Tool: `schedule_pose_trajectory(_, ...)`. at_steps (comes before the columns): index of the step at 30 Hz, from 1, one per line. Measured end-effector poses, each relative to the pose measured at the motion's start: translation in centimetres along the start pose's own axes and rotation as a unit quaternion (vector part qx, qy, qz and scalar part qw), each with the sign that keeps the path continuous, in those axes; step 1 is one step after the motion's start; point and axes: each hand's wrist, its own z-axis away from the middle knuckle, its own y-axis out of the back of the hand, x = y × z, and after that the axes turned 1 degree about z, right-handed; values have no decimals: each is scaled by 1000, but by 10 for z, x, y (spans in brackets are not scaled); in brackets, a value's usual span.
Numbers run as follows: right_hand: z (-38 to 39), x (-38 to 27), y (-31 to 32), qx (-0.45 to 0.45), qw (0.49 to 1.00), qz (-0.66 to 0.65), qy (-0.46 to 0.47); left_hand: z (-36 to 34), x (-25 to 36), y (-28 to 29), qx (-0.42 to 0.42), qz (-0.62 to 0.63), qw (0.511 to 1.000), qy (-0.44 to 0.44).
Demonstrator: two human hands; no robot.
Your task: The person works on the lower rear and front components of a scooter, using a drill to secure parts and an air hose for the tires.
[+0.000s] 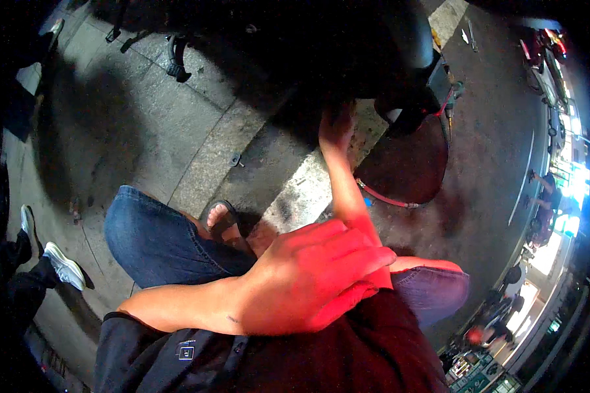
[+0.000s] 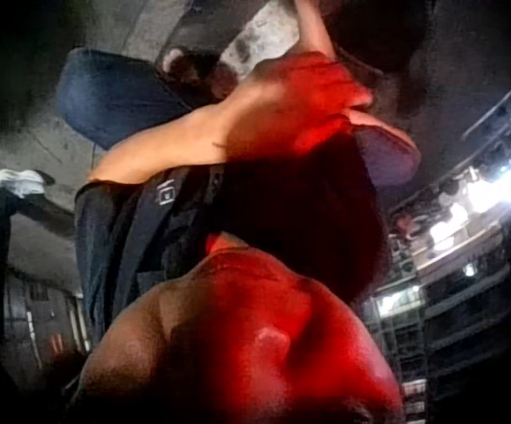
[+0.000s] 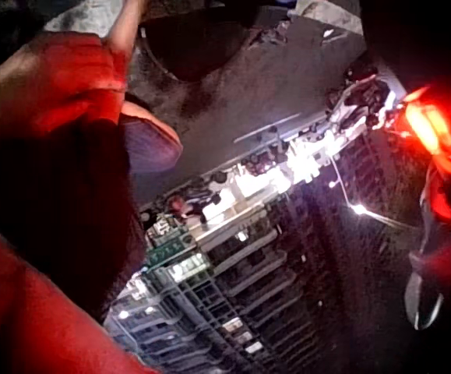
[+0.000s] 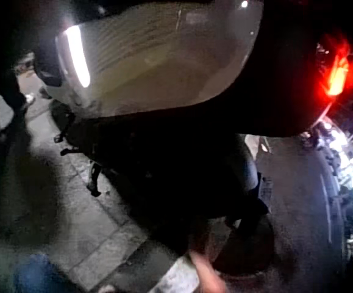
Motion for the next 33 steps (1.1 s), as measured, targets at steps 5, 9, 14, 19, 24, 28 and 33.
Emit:
schedule_pose_trajectory(5, -19, -11, -1, 45, 995, 59, 68, 4, 5, -2, -14, -21, 1000, -6)
schedule_pose_trajectory(9, -17, -21, 8, 21, 993, 103, 56, 8, 9, -2, -17, -15, 1000, -5)
schedule_pose_trajectory(14, -15, -28, 13, 0, 989, 139, 60, 9, 12, 0, -25, -38, 999, -7)
schedule_pose_trajectory(19, -18, -14, 8, 52, 981, 149, 111, 9, 13, -2, -32, -30, 999, -17)
schedule_pose_trajectory(24, -20, -10, -3, 56, 985, 133, 94, 10, 13, -3, -29, -35, 998, -32)
schedule_pose_trajectory(28, -1, -16, -13, 0, 994, 106, 39, 11, 15, -2, -31, -38, 998, -36)
schedule_pose_trajectory(33, 11, -26, -4, -31, 996, 89, 4, 10, 20, 3, -52, -53, 997, -23)
